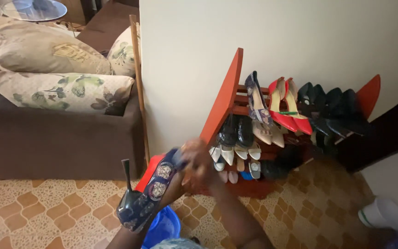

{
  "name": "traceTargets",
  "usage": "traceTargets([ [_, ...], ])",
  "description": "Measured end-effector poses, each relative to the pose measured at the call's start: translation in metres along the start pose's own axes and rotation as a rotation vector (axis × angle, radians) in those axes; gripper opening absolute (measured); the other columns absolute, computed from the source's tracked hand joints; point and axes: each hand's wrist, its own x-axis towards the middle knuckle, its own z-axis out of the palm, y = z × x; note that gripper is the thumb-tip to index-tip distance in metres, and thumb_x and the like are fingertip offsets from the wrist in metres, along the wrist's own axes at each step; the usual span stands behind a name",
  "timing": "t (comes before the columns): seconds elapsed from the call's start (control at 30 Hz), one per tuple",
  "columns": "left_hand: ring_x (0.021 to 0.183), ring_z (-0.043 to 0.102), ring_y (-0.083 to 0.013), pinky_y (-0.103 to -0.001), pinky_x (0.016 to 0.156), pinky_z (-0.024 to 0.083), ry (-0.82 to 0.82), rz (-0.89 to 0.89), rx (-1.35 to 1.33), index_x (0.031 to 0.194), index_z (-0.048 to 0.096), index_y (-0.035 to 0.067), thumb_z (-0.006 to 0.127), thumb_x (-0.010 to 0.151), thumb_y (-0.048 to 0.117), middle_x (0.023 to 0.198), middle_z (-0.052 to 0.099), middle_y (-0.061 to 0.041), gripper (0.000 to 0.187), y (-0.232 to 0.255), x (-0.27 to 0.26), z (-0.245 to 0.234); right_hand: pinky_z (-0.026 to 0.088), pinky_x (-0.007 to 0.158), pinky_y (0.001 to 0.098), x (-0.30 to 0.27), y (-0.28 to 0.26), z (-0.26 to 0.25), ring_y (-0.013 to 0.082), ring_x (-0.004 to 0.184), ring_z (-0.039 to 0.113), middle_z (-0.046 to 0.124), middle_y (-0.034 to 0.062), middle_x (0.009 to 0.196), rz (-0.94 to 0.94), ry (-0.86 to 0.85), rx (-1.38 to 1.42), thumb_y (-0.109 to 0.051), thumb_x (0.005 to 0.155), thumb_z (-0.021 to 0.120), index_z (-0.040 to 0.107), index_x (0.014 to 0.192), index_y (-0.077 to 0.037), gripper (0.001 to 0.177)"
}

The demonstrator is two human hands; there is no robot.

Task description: The person wipes shoes on a red rack with a cloth from a bucket of water and then moves the rack to a different location.

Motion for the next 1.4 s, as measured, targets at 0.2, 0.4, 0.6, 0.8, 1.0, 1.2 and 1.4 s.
traceTargets([
  [0.2,0.106,0.061,-0.0375,-0.048,0.087,0.048,0.020,-0.048,-0.096,0.119,0.064,-0.001,0.075,0.076,0.018,0.110,0.066,-0.023,0.048,-0.011,-0.020,0.023,0.051,0.104,0.0431,-0.044,-0.036,0.044,0.0249,0.113,0.061,0.065,0.0012,0.119,-0.250,-0.122,-0.081,-0.010,0.090,0.067,0.066,0.111,-0.019,0.023],
  [0.4,0.115,0.059,-0.0368,-0.049,0.095,0.046,0.011,-0.044,-0.120,0.124,0.061,-0.005,0.076,0.079,0.021,0.121,0.065,-0.026,0.055,-0.023,-0.015,0.035,0.047,0.105,0.0430,-0.027,0.032,-0.014,0.0242,0.113,0.057,0.070,0.0005,0.119,-0.083,-0.054,0.017,-0.004,0.089,0.067,0.070,0.113,-0.020,0.029],
  [0.6,0.105,0.062,-0.0295,-0.045,0.092,0.051,0.041,-0.609,-0.294,0.126,0.062,0.001,0.057,0.087,0.030,0.114,0.068,-0.023,0.049,-0.069,-0.030,0.052,0.046,0.105,0.0471,-0.047,0.041,-0.058,0.0304,0.116,0.057,0.059,0.0119,0.116,0.279,0.017,-0.225,0.000,0.078,0.057,0.068,0.113,-0.005,0.036],
  [0.8,0.103,0.061,-0.0212,-0.036,0.098,0.047,0.425,-0.489,-1.827,0.128,0.056,-0.005,0.054,0.091,0.039,0.114,0.065,-0.012,0.057,-0.089,-0.039,0.059,0.041,0.120,0.0488,-0.030,0.019,-0.028,0.0329,0.137,0.048,0.054,0.0120,0.137,0.310,0.412,-0.211,-0.009,0.100,0.048,0.061,0.131,-0.011,0.034],
  [1.0,0.124,0.061,-0.0283,-0.039,0.114,0.044,0.346,-0.328,-2.249,0.134,0.054,-0.007,0.048,0.111,0.046,0.132,0.064,-0.018,0.058,-0.065,-0.037,0.073,0.029,0.130,0.0523,-0.041,0.010,0.036,0.0373,0.156,0.035,0.039,0.0143,0.164,0.153,0.156,-0.271,-0.022,0.103,0.064,0.047,0.155,-0.013,0.056],
  [1.2,0.123,0.061,-0.0305,-0.047,0.110,0.041,0.415,-0.478,-2.047,0.132,0.061,-0.002,0.055,0.100,0.050,0.128,0.069,-0.017,0.062,-0.069,-0.022,0.053,0.024,0.129,0.0530,-0.118,0.020,0.064,0.0401,0.158,0.031,0.032,0.0176,0.170,0.362,0.138,-0.101,-0.017,0.107,0.056,0.034,0.162,-0.007,0.060],
  [1.4,0.124,0.061,-0.0282,-0.048,0.112,0.042,0.709,-0.544,-2.154,0.120,0.067,0.008,0.061,0.103,0.037,0.127,0.070,-0.010,0.034,-0.068,-0.006,0.065,0.027,0.123,0.0497,-0.122,0.026,0.085,0.0396,0.149,0.034,0.034,0.0232,0.160,0.415,0.260,-0.190,-0.024,0.105,0.058,0.021,0.161,-0.002,0.071],
])
